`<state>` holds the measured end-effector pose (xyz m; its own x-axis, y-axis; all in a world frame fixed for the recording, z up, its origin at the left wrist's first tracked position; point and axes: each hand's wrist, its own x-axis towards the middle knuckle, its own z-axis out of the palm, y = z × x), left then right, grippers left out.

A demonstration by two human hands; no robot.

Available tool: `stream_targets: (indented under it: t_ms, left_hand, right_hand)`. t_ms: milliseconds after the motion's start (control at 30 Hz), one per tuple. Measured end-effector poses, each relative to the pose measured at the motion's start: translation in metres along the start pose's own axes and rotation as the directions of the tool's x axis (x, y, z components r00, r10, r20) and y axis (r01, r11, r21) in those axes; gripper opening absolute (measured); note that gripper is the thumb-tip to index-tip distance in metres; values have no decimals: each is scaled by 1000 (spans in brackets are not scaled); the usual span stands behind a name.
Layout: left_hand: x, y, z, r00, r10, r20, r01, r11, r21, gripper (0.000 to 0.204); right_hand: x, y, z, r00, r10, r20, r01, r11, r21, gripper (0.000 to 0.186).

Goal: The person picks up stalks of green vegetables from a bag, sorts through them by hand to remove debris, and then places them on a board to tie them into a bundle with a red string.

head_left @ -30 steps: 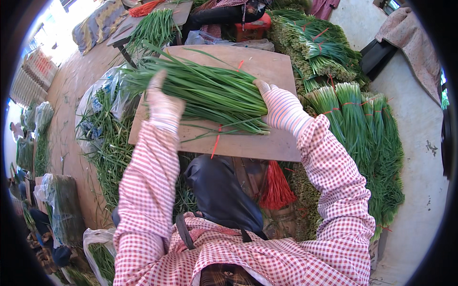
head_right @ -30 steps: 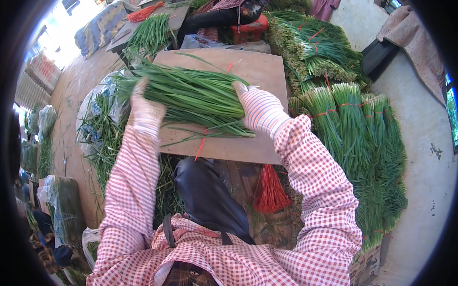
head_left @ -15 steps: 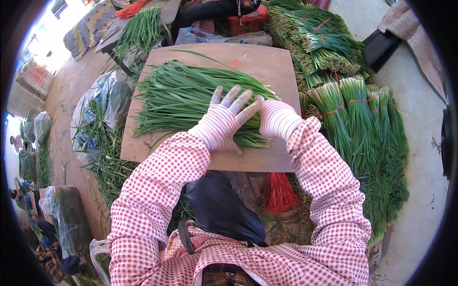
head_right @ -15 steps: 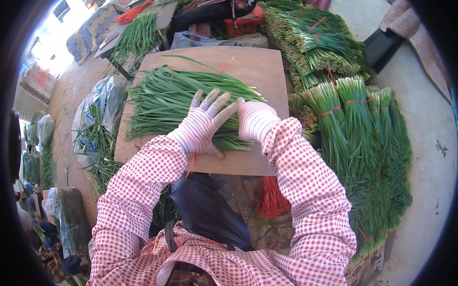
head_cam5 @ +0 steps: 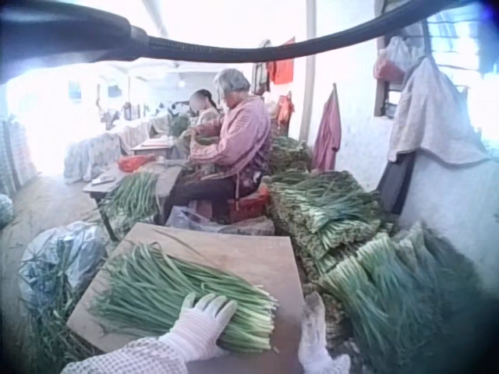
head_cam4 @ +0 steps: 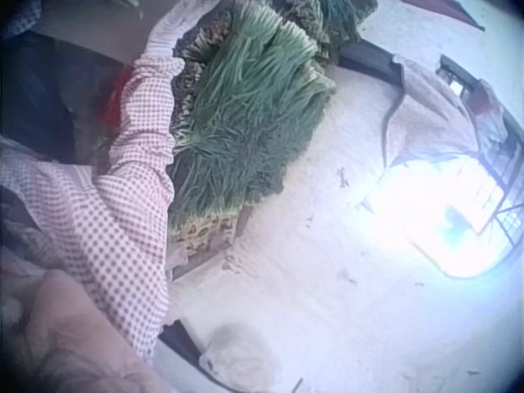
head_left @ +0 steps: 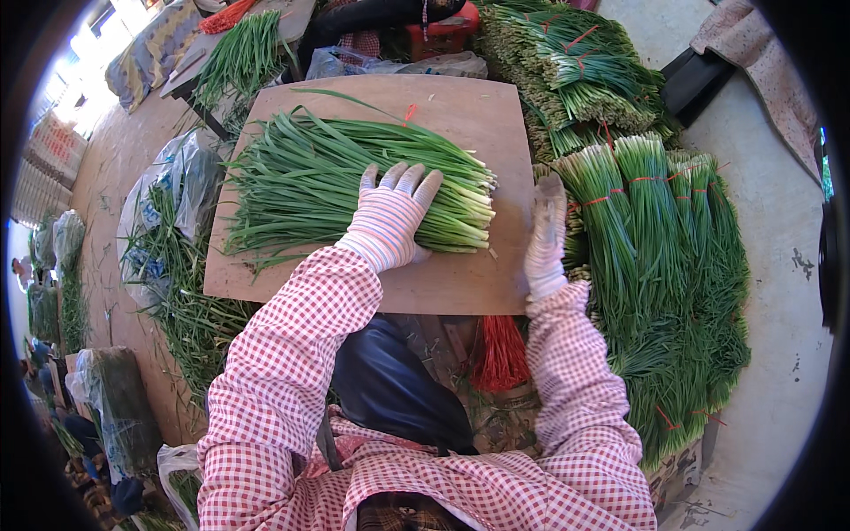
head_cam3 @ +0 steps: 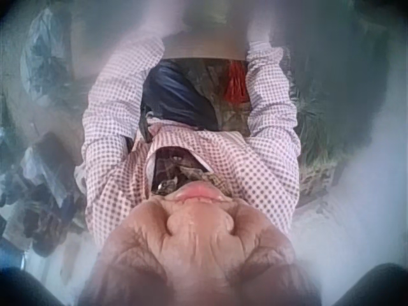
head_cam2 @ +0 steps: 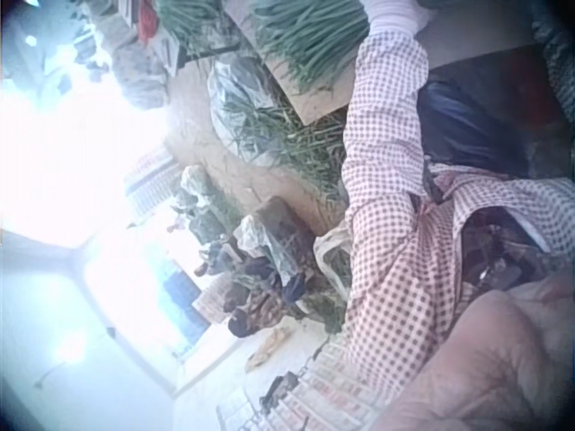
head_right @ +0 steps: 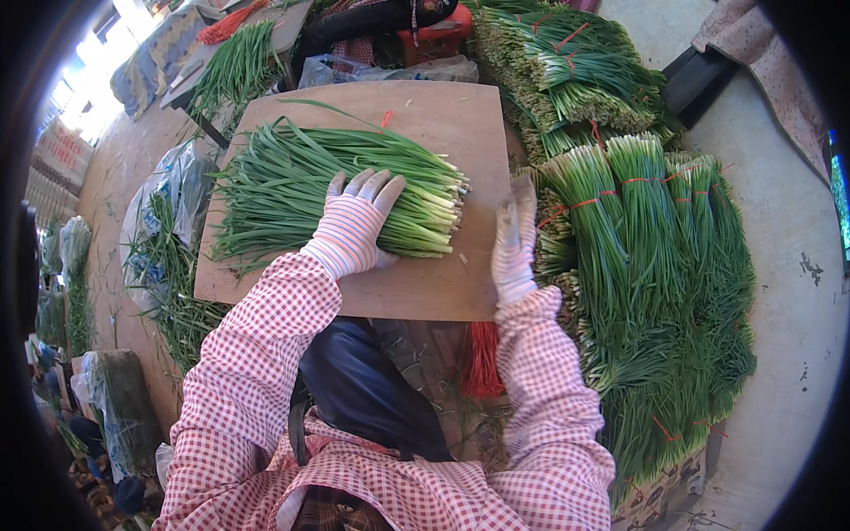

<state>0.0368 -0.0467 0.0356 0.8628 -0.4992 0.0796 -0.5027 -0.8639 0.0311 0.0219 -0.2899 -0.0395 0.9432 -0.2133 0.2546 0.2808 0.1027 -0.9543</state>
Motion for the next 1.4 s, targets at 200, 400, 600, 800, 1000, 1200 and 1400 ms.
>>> stream_targets:
  t_ms: [200, 400, 600, 800, 1000, 1200, 1400]
  left_hand:
    - [1, 7, -12, 989, -102, 103, 100, 995, 21, 111]
    - [-1, 7, -8, 991, -109, 82, 109, 994, 10, 108]
    - [0, 8, -4, 991, -115, 76, 114, 993, 12, 109]
    - [2, 6, -5, 992, -103, 73, 102, 995, 12, 110]
    - [4, 5, -2, 995, -88, 54, 88, 996, -7, 109]
    - [3, 3, -1, 996, -82, 38, 83, 996, -18, 107]
    - [4, 1, 0, 997, -70, 40, 71, 997, -8, 107]
  right_hand:
    - [4, 37, 64, 999, -23, 26, 24, 1000, -10, 71]
    - [78, -9, 29, 924, -13, 383, 305, 628, -716, 43]
    - [115, -18, 57, 856, 384, 347, 155, 449, -880, 30]
    - [141, -21, 55, 779, 282, 560, 447, 376, -812, 25]
    - [158, -5, 69, 705, 442, 555, 446, 333, -831, 31]
    - [153, -19, 71, 720, 490, 491, 351, 354, -867, 27]
    - [160, -7, 51, 724, 419, 548, 390, 405, -827, 31]
